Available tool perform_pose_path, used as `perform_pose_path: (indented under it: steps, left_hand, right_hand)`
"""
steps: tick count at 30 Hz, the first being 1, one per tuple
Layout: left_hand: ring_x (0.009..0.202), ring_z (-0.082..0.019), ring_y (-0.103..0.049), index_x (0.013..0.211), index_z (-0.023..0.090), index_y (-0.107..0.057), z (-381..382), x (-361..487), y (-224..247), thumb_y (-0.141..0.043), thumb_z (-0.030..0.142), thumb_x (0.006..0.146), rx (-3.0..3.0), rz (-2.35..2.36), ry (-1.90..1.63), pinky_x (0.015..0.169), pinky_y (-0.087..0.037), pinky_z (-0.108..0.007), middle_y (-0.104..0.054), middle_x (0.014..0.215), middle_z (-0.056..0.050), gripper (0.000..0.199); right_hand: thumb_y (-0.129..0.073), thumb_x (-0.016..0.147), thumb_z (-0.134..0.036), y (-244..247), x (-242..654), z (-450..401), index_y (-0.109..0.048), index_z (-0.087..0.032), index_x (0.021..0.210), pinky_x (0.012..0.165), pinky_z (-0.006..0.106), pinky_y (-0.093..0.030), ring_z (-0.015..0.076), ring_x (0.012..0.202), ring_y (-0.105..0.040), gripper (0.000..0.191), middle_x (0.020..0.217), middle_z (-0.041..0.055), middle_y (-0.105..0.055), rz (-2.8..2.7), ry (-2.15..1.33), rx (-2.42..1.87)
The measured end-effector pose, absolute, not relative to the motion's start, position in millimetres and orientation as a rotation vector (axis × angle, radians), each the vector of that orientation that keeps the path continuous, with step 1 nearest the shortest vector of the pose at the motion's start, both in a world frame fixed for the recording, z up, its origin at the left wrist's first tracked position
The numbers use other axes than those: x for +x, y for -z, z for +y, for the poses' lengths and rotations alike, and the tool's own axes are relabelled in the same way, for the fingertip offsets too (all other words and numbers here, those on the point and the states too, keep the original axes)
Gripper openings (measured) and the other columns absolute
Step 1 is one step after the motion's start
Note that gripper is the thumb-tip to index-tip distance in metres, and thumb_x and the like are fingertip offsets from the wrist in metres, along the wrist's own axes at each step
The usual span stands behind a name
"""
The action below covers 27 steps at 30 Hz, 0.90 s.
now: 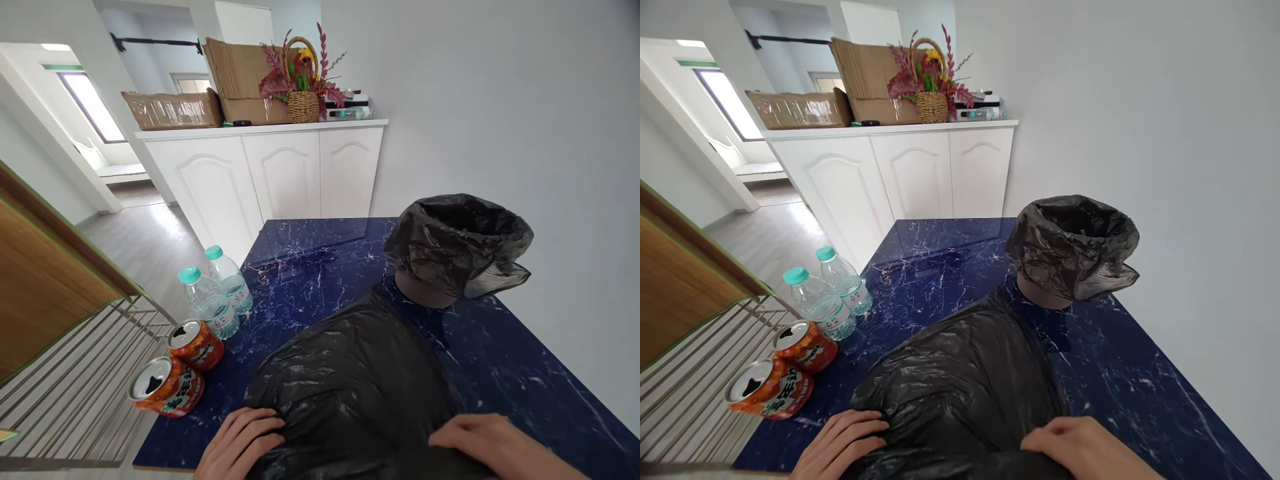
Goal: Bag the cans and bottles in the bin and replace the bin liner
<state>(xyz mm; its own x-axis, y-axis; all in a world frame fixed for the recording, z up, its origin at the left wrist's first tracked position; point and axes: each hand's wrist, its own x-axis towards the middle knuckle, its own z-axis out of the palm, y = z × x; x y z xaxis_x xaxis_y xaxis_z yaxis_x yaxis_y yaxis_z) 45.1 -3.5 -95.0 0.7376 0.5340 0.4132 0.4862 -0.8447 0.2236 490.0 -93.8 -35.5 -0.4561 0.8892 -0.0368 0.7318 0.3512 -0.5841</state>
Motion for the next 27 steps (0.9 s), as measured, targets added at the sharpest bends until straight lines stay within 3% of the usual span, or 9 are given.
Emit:
perform_pose_path:
  steps: [2, 4, 7, 9, 11, 14, 18, 22, 27]
  left_hand:
    - [0.102, -0.023, -0.079, 0.106, 0.026, -0.071, -4, 52, 91, -0.067, 0.035, 0.104, 2.642, 0.927, -0.748, 0.09, -0.063, -0.028, -0.082, 0.108, -0.006, 0.01]
    - [0.088, -0.02, -0.079, 0.101, 0.025, -0.068, -1, 60, 88, -0.058, 0.032, 0.108, 2.451, 1.098, -0.782, 0.077, -0.063, -0.023, -0.081, 0.096, -0.004, 0.014]
    - [0.074, -0.017, -0.078, 0.125, 0.026, -0.061, 7, 70, 84, -0.054, 0.039, 0.11, 2.28, 1.36, -0.79, 0.067, -0.062, -0.022, -0.08, 0.089, 0.0, 0.022]
    - [0.084, -0.019, -0.08, 0.146, 0.025, -0.049, 11, 77, 78, -0.053, 0.04, 0.11, 2.318, 1.464, -0.826, 0.072, -0.065, -0.026, -0.081, 0.105, -0.004, 0.039]
    - [0.113, -0.024, -0.077, 0.156, 0.025, -0.044, 11, 83, 70, -0.055, 0.039, 0.109, 2.496, 1.479, -0.912, 0.093, -0.065, -0.036, -0.073, 0.136, -0.012, 0.05]
    - [0.149, -0.028, -0.053, 0.161, 0.025, -0.045, 10, 94, 62, -0.056, 0.024, 0.107, 2.876, 1.259, -0.873, 0.12, -0.05, -0.045, -0.056, 0.162, -0.011, 0.054]
    - [0.159, -0.027, -0.041, 0.166, 0.024, -0.041, 23, 98, 79, -0.046, 0.007, 0.105, 3.162, 1.022, -0.537, 0.127, -0.041, -0.047, -0.049, 0.169, -0.006, 0.064]
    - [0.159, -0.031, -0.04, 0.171, 0.025, -0.032, 43, 83, 108, -0.047, 0.022, 0.11, 3.115, 1.196, -0.457, 0.124, -0.045, -0.052, -0.045, 0.171, -0.007, 0.063]
    - [0.162, -0.029, -0.035, 0.174, 0.032, -0.019, 44, 68, 113, -0.043, 0.029, 0.113, 2.947, 1.248, -0.399, 0.128, -0.041, -0.053, -0.037, 0.175, -0.003, 0.066]
  right_hand:
    - [-0.058, 0.088, -0.012, 14, 490, -74, -0.078, -0.039, 0.12, 0.076, 0.028, -0.068, 0.0259, 0.102, -0.082, 0.046, 0.116, -0.0018, -0.084, -2.252, -0.718, -1.533]
    - [-0.053, 0.093, -0.017, 1, 488, -46, -0.077, -0.035, 0.111, 0.077, 0.034, -0.067, 0.0269, 0.098, -0.082, 0.035, 0.11, -0.0008, -0.084, -2.148, -0.6, -1.638]
    - [-0.056, 0.101, -0.036, -4, 470, -12, -0.071, -0.027, 0.13, 0.096, 0.053, -0.065, 0.0367, 0.118, -0.075, 0.033, 0.128, 0.0097, -0.079, -1.943, -0.111, -1.748]
    - [-0.055, 0.105, -0.039, -2, 445, -4, -0.063, -0.024, 0.144, 0.114, 0.06, -0.054, 0.0381, 0.139, -0.063, 0.043, 0.147, 0.0132, -0.068, -1.918, 0.162, -1.643]
    - [-0.051, 0.109, -0.033, 5, 415, -5, -0.056, -0.022, 0.152, 0.128, 0.056, -0.041, 0.0315, 0.153, -0.049, 0.045, 0.16, 0.01, -0.058, -2.052, 0.229, -1.449]
    - [-0.048, 0.112, -0.032, 32, 375, -2, -0.046, -0.02, 0.162, 0.134, 0.054, -0.032, 0.0279, 0.162, -0.032, 0.052, 0.172, 0.0069, -0.042, -2.338, 0.123, -1.26]
    - [-0.046, 0.113, -0.04, 87, 363, 34, -0.039, -0.015, 0.167, 0.133, 0.062, -0.026, 0.0327, 0.165, -0.024, 0.06, 0.175, 0.0133, -0.033, -2.456, -0.087, -1.283]
    - [-0.038, 0.114, -0.054, 127, 391, 76, -0.037, -0.025, 0.169, 0.133, 0.065, -0.02, 0.0316, 0.166, -0.02, 0.063, 0.177, 0.0094, -0.029, -2.387, -0.274, -1.437]
    - [-0.03, 0.114, -0.058, 140, 442, 100, -0.039, -0.024, 0.168, 0.136, 0.056, -0.015, 0.0261, 0.166, -0.02, 0.064, 0.176, 0.007, -0.031, -2.296, -0.348, -1.531]
